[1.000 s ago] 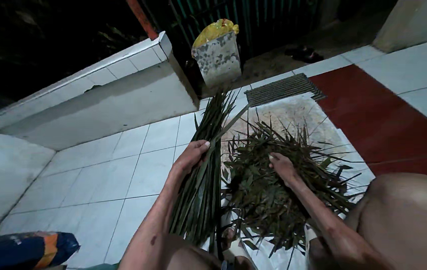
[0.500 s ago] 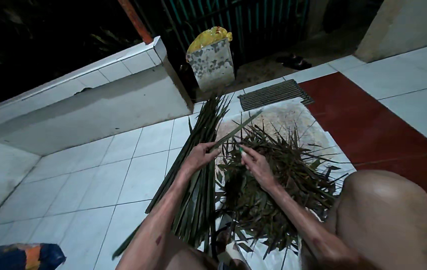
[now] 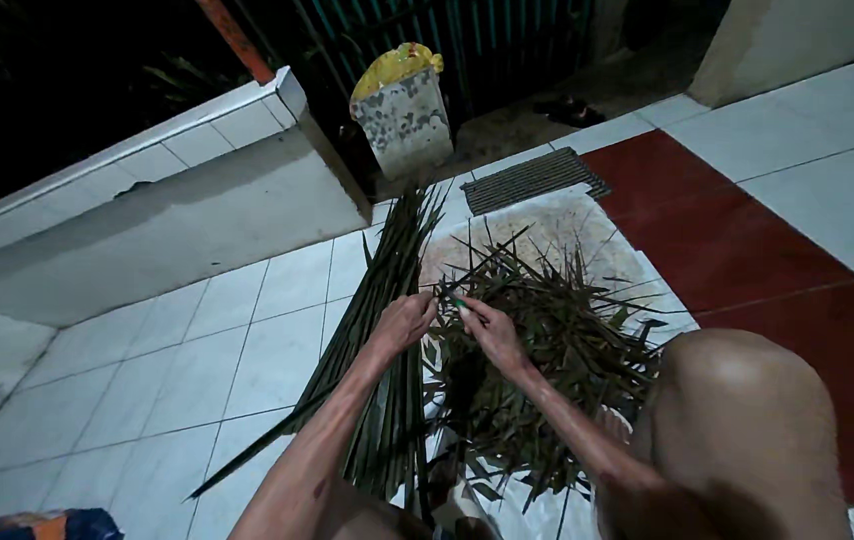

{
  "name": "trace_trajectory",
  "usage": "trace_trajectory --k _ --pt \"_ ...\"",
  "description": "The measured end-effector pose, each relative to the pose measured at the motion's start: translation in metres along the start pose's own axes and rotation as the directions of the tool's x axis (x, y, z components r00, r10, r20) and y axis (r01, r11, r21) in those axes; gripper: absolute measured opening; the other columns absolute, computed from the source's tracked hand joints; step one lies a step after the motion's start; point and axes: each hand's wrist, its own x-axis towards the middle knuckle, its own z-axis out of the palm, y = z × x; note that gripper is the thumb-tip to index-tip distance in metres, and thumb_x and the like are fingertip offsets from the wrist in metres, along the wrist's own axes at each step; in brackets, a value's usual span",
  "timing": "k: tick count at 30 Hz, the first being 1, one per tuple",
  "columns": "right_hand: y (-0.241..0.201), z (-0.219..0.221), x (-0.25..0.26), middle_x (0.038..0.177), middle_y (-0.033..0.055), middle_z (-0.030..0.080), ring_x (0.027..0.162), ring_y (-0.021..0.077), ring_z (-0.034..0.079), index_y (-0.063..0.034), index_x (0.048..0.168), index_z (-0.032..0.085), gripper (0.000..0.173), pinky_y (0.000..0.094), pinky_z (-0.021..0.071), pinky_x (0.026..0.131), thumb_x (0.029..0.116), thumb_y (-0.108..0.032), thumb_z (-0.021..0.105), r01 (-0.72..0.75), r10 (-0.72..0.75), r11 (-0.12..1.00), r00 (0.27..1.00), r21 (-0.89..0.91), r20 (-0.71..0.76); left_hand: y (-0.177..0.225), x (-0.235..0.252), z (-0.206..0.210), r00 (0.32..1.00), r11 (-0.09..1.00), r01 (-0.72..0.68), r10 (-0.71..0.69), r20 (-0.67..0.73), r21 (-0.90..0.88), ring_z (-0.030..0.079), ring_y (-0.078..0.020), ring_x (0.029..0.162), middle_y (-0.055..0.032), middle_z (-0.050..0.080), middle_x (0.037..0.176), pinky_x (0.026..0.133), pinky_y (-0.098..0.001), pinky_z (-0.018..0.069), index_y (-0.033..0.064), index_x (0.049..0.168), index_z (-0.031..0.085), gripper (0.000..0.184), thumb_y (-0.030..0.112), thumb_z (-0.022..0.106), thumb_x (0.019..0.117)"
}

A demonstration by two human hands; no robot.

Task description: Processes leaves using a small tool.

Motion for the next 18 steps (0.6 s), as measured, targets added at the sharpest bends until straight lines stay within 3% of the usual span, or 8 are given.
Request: trace_trajectory --k 5,9,14,18 --pt "-0.003 -0.001 0.001 0.095 0.0023 0.073 0.078 0.0114 0.066 -0.0210 0.138 0.066 0.038 0.0329 0.0562 0.076 0.1074 -0.039 0.051 -0.003 0.003 0.998 1.000 -0.069 -0.005 0.003 0.001 0.004 0.993 0.996 -0.057 0.064 -0.095 0.074 0.070 -0.0324 0.093 -0.0133 0.072 0.097 0.084 -0.0567 0.0546 0.0104 0.113 0.071 0.038 0.037 0.044 0.1089" --pt "-0.006 -0.003 0.001 0.106 0.0024 0.074 0.086 0.0142 0.070 -0.0249 0.137 0.067 0.039 0.0392 0.0572 0.084 0.1071 -0.042 0.050 -0.049 0.043 0.988 0.998 -0.143 -0.047 0.011 -0.002 0.004 0.992 0.990 -0.033 0.049 -0.116 0.139 0.071 -0.0339 0.096 -0.0129 0.074 0.098 0.084 -0.0577 0.0543 0.0149 0.116 0.073 0.034 0.036 0.047 0.1076" --pt "-0.014 -0.006 0.000 0.115 0.0034 0.074 0.098 0.0192 0.070 -0.0288 0.137 0.067 0.038 0.0467 0.0555 0.091 0.1066 -0.043 0.050 -0.129 0.108 0.971 0.988 -0.200 -0.115 0.020 -0.008 0.001 0.992 0.974 -0.023 0.051 -0.116 0.224 0.072 -0.0360 0.094 -0.0145 0.074 0.096 0.081 -0.0583 0.0546 0.0176 0.121 0.072 0.036 0.038 0.045 0.1082" --pt "-0.013 -0.015 0.003 0.117 0.0047 0.074 0.100 0.0211 0.071 -0.0260 0.137 0.067 0.038 0.0485 0.0554 0.092 0.1063 -0.041 0.052 -0.147 0.115 0.967 0.981 -0.206 -0.159 0.020 -0.012 0.002 0.978 0.962 -0.066 0.116 -0.175 0.267 0.072 -0.0356 0.087 -0.0138 0.074 0.089 0.076 -0.0574 0.0551 0.0182 0.118 0.074 0.034 0.037 0.047 0.1075"
